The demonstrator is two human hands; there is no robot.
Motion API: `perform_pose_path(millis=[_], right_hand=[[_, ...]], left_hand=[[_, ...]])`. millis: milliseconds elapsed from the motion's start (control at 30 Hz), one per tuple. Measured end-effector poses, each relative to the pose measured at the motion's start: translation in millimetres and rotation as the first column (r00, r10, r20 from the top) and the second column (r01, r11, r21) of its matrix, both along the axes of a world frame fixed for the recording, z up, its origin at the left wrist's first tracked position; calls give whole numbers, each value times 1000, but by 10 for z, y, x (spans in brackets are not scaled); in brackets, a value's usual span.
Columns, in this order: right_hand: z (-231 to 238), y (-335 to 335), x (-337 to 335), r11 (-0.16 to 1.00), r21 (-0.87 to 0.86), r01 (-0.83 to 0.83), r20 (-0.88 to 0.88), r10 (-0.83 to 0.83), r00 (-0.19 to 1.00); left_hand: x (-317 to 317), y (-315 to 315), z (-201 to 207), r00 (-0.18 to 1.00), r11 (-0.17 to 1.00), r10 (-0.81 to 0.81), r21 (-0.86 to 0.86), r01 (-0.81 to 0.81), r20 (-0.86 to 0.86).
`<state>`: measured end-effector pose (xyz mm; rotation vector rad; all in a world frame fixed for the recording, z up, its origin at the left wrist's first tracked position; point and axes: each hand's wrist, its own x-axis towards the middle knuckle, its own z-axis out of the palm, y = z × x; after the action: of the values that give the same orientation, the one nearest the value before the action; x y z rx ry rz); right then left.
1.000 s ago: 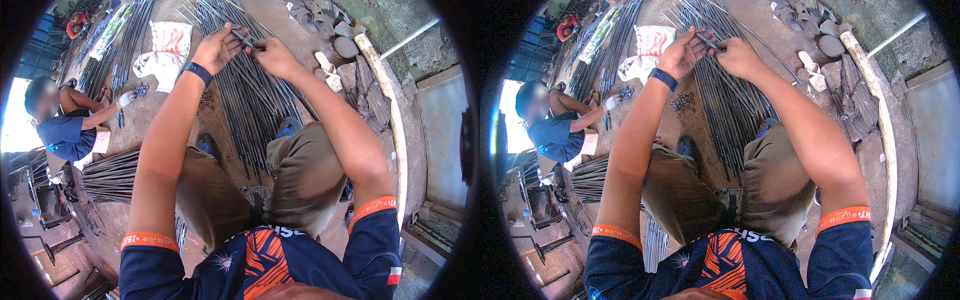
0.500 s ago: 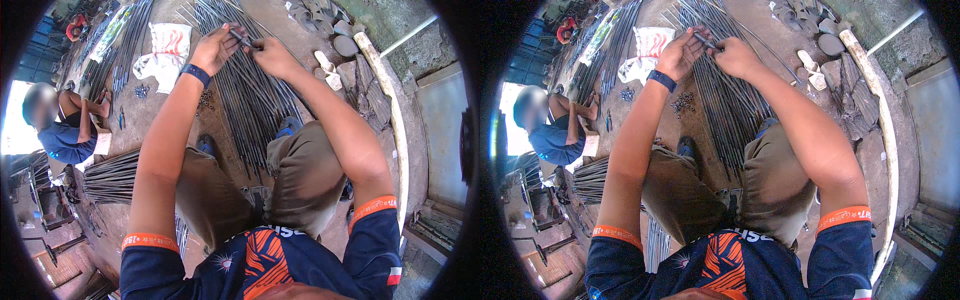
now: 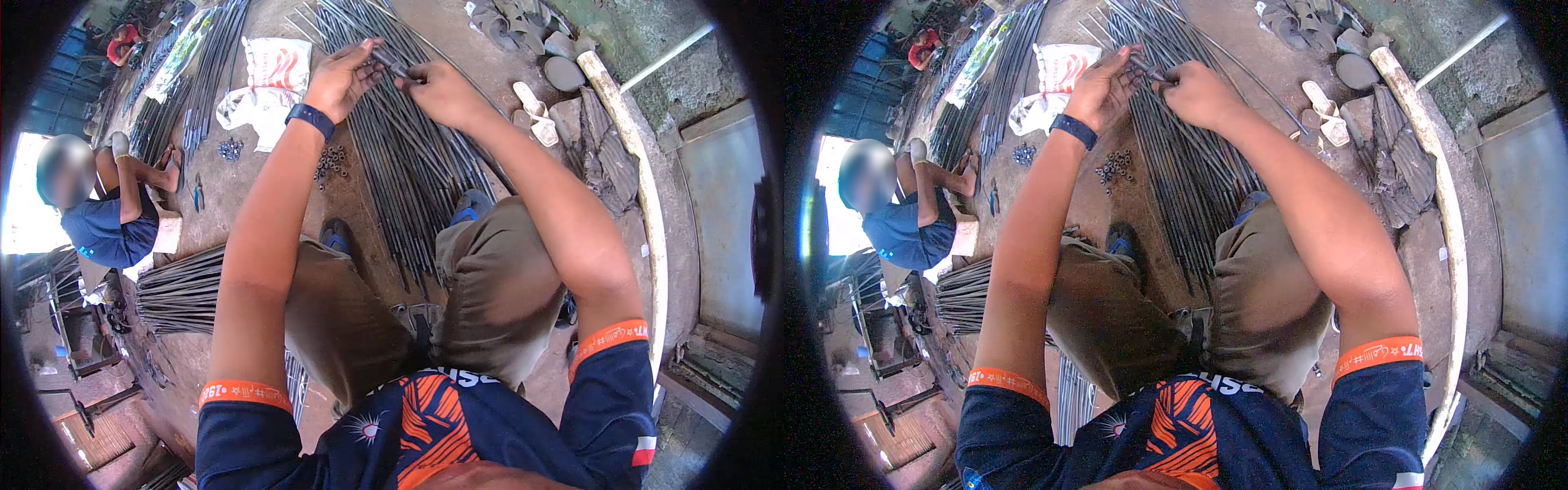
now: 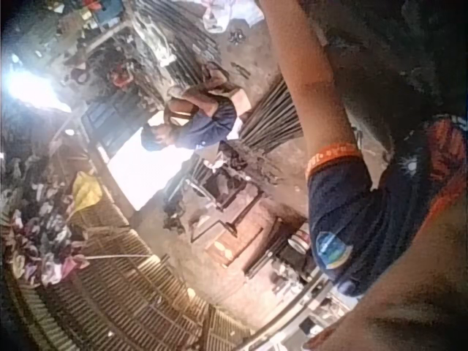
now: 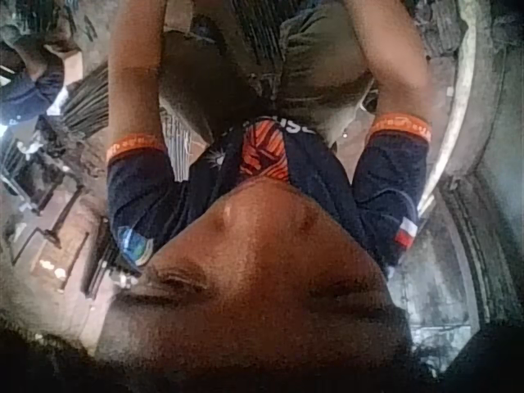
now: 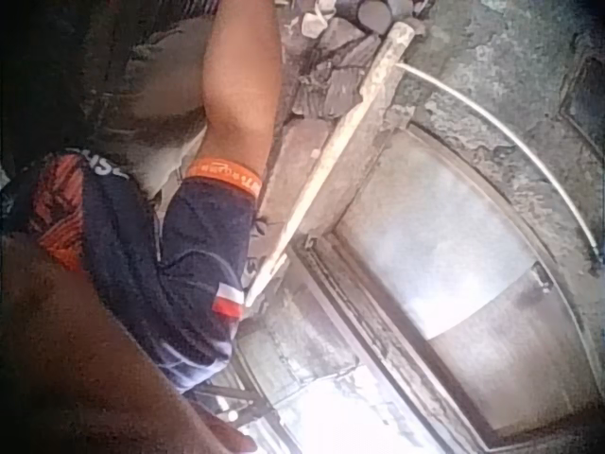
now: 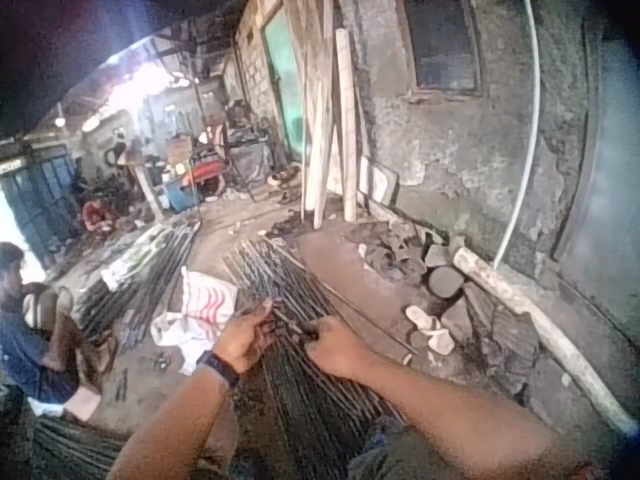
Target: The person is threading metal rings onto long metal rods while sitting in a workshop.
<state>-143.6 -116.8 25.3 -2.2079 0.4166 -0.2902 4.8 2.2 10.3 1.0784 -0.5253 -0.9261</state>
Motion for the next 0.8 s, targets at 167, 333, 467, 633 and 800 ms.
perform_pose_path(millis=[167, 333, 467, 633, 800], right_hand=[[-79, -50, 24, 1000, -21, -8, 28, 9, 1000], [-100, -38, 44, 999, -38, 12, 86, -9, 996], [-99, -59, 29, 998, -66, 13, 97, -6, 995], [-138, -74, 47, 996, -88, 32, 139, -20, 990], [-185, -99, 70, 994, -112, 14, 148, 2, 989]], left_hand=[[-26, -41, 6, 999, 1000, 13, -16, -13, -36], [-44, -83, -37, 986, 995, 75, -55, -84, -150], [-60, -91, -32, 975, 993, 75, -70, -91, -210], [-53, -79, -16, 971, 996, 16, -83, -37, -239], [-44, -93, -23, 975, 996, 28, -71, -45, -222]])
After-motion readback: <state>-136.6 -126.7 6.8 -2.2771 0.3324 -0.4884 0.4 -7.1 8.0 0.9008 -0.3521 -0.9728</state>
